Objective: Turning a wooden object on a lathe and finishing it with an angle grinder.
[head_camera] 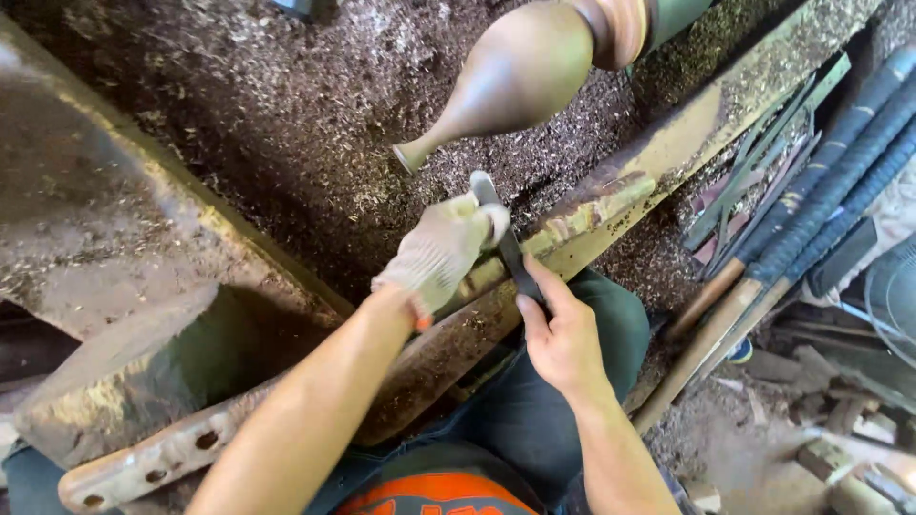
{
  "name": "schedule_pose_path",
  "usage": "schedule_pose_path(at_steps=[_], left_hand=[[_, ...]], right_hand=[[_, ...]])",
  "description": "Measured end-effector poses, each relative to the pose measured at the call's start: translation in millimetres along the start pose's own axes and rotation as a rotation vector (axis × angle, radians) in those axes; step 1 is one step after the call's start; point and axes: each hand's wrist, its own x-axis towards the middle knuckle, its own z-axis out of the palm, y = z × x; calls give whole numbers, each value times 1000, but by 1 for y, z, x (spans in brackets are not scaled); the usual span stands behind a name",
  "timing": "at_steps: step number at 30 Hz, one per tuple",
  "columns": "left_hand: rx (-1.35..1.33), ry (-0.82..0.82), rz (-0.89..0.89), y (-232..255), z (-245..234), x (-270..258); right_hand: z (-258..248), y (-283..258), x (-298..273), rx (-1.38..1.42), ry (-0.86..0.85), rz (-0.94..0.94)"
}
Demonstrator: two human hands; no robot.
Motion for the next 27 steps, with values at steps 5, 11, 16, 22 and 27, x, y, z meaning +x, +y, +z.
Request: schedule_pose_path(at_steps=[5,11,16,22,27], left_hand=[[-265,242,-138,-14,27,51],[-903,233,46,-24,41,77],[-884,204,100,-22,43,89],[-830,218,65,-16,35,90],[-678,260,144,-24,34,95]], right_hand=[[-12,-15,7,-134,-270,735],[2,-12,-12,-213,-86,336],[9,-12,-8,-249,-7,348],[13,-13,-3,-234,-31,377],[17,-11,-2,-239,-13,346]])
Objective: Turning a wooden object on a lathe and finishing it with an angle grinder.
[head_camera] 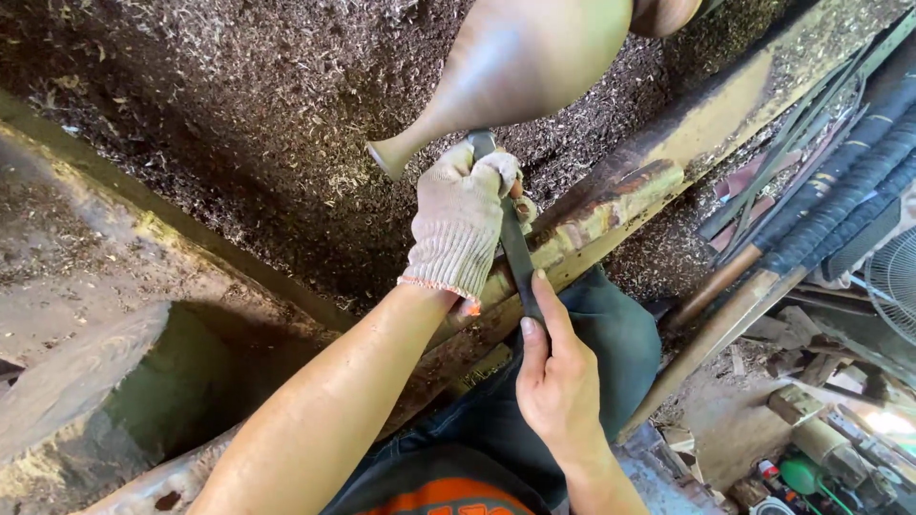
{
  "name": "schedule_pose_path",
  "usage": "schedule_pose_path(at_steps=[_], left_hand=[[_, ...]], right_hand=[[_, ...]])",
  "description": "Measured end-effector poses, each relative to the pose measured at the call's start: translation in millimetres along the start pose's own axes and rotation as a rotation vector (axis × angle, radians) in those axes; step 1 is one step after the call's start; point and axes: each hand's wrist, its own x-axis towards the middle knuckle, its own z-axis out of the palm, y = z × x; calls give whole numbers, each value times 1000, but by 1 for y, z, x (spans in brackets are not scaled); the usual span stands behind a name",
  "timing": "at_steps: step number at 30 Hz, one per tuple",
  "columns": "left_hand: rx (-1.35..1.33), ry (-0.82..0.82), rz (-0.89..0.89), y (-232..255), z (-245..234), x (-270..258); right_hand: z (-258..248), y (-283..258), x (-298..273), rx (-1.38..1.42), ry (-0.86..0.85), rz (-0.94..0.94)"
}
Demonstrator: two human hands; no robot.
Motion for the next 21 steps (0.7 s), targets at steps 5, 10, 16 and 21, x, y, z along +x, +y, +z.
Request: schedule_pose_path(at_steps=[5,10,16,21], left_hand=[[-100,11,-61,16,3,-9],[-149,42,-42,12,4,-10],[-144,76,29,5,4,-11],[-119,93,51,9,3,-15]], right_hand=[[0,0,1,7,10,-26],[0,0,2,4,9,-8],[0,1,3,13,16,-50],[-1,2,4,-3,0,-48]])
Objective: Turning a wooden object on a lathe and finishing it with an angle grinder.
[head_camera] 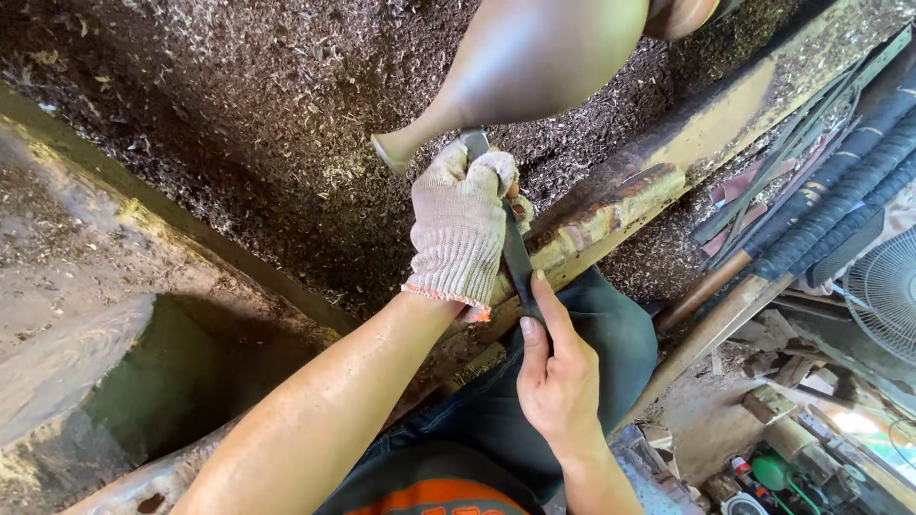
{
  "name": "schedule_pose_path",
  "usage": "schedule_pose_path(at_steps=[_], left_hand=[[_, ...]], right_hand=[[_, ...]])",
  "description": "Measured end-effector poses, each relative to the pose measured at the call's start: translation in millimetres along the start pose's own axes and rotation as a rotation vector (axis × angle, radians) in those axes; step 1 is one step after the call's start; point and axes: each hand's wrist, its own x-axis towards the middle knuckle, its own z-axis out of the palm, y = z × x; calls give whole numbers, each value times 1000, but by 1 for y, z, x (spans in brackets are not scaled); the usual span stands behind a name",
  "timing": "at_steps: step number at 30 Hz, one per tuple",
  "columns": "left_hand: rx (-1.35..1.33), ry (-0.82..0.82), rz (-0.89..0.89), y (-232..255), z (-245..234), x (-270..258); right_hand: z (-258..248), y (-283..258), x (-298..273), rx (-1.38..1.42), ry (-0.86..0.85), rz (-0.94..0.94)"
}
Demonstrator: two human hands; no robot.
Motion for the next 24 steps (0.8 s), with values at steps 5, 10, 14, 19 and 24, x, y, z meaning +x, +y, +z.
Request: schedule_pose_path(at_steps=[5,10,14,19,24], left_hand=[[-17,25,-28,9,1,-5],[-155,41,-71,3,0,-2],[-174,71,-94,9,-1,-6],[-106,90,-40,3,-3,-5],[-73,121,-31,9,-1,-10]], right_hand=[[-1,3,1,9,-8,-20],[-1,2,5,4,-14,-80],[-1,4,4,15,-34,-3],[-3,6,6,25,-36,-49],[-7,8,5,18,-44,-95]])
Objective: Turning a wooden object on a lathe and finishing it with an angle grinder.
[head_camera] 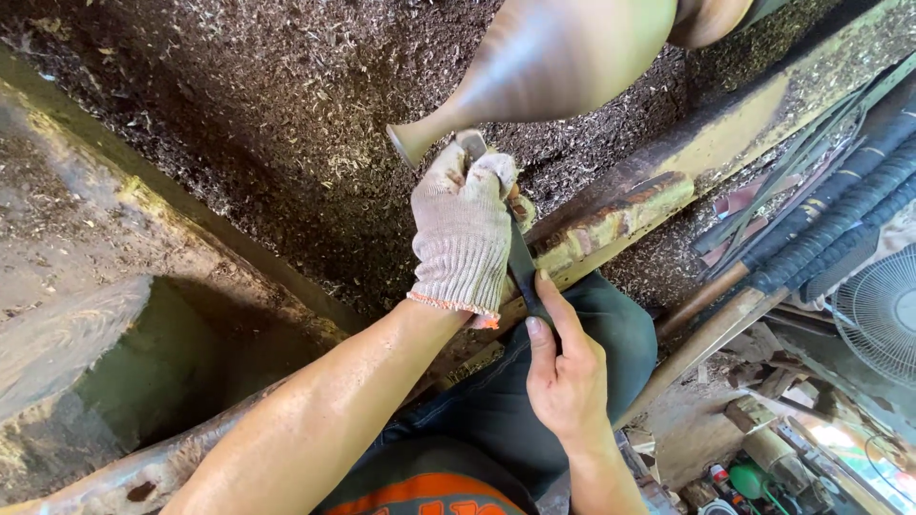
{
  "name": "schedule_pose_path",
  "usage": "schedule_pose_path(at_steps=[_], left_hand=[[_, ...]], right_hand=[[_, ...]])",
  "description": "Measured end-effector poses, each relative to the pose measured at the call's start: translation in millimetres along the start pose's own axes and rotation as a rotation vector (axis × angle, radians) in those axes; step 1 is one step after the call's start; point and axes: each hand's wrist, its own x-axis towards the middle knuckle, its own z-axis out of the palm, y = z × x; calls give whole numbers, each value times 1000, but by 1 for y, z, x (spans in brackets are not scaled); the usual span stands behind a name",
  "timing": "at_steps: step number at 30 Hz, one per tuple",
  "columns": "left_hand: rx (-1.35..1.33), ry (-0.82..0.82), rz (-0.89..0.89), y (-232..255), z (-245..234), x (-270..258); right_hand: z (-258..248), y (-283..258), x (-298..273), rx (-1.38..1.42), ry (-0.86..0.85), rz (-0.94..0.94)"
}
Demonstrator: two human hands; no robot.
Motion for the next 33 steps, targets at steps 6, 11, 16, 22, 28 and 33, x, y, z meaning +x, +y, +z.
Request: schedule_pose_path(at_steps=[6,11,16,22,28,33], left_hand=[[70,-128,-92,-3,10,6],[1,-236,-138,-17,4,23],[73,-312,-68,-17,2,25],[45,-283,-60,-13,3,21],[91,-237,-64,-4,4,14],[102,-209,-31,-10,3,16]], right_hand=[[-5,-25,3,-67,-87,264],[12,-36,0,11,10,299],[21,-32,-3,-54,94,58],[20,-29,-3,-41,116,59],[19,-25,-2,-41,123,37],[18,-22,-2,-22,108,81]])
